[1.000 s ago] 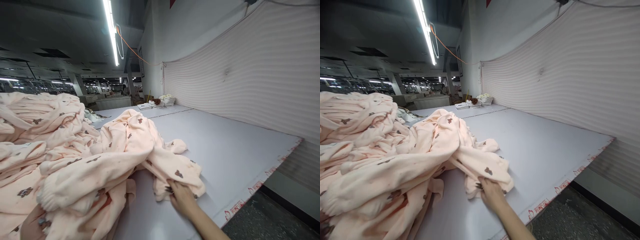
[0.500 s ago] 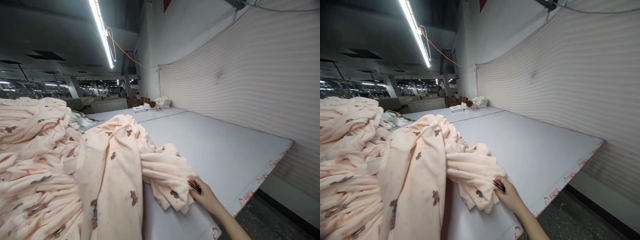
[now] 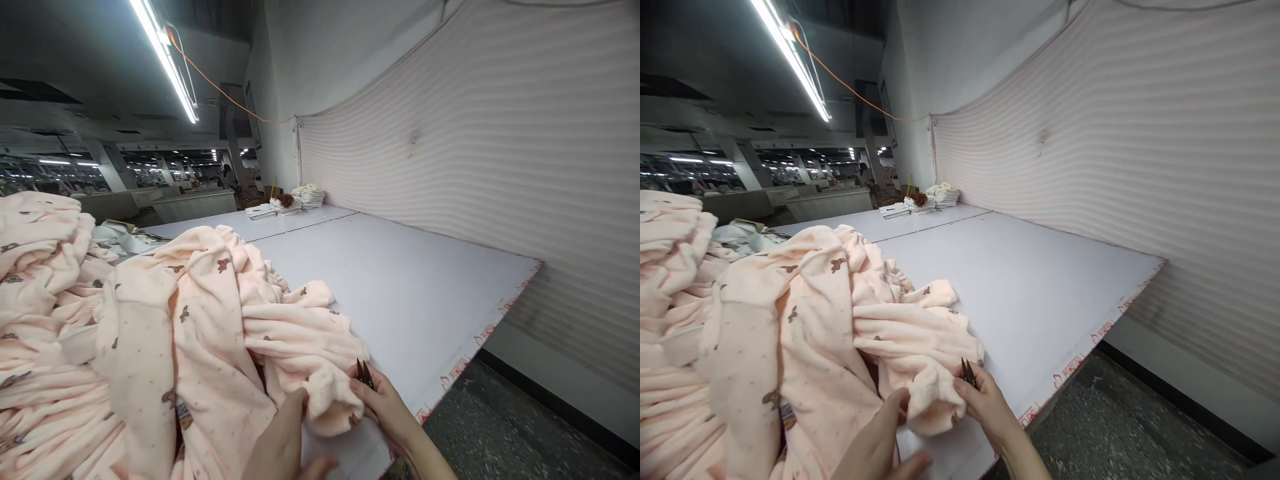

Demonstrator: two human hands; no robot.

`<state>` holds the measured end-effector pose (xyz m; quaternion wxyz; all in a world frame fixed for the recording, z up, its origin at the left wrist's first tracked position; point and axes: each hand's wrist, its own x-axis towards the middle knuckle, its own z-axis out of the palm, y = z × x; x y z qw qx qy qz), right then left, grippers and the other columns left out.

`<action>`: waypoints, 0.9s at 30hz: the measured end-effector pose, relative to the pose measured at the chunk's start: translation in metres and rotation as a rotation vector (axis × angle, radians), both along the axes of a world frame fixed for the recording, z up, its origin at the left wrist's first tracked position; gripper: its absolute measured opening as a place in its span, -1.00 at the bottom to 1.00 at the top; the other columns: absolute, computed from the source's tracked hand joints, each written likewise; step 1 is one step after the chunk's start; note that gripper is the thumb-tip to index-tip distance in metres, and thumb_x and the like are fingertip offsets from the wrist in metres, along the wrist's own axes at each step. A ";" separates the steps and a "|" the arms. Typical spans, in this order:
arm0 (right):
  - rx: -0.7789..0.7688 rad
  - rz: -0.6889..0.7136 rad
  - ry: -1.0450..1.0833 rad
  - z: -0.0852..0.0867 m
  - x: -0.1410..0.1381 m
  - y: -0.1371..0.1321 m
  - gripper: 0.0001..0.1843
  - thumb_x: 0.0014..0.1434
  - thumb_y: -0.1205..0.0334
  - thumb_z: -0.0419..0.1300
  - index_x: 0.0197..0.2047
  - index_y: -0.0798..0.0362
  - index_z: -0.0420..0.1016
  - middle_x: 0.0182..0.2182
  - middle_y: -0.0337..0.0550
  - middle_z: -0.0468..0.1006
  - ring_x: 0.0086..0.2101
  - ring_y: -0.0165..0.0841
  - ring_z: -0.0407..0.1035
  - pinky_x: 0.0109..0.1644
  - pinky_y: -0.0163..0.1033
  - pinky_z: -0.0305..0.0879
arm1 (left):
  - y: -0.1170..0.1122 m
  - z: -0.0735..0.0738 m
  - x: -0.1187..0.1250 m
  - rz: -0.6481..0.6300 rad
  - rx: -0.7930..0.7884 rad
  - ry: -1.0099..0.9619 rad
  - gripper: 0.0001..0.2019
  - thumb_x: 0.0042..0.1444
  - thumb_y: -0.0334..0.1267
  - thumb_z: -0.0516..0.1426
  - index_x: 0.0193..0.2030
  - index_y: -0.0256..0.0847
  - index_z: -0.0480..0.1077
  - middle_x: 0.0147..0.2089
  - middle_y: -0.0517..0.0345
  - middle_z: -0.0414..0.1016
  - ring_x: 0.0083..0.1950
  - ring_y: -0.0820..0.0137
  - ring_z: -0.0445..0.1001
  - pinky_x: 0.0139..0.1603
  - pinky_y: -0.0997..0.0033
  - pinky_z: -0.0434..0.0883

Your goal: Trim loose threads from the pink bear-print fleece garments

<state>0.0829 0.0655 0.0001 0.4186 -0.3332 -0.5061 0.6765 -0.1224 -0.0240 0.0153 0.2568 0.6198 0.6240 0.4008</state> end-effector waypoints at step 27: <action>0.628 -0.660 -0.460 -0.008 -0.037 -0.056 -0.96 0.17 0.27 0.10 -0.27 -0.02 0.35 -0.30 -0.17 0.40 -0.28 -0.30 0.39 -0.24 -0.31 0.33 | -0.006 0.008 0.020 -0.075 -0.073 -0.517 -0.71 0.15 -0.05 0.11 -0.20 -0.20 0.52 -0.27 0.06 0.48 -0.20 0.27 0.43 -0.16 0.34 0.38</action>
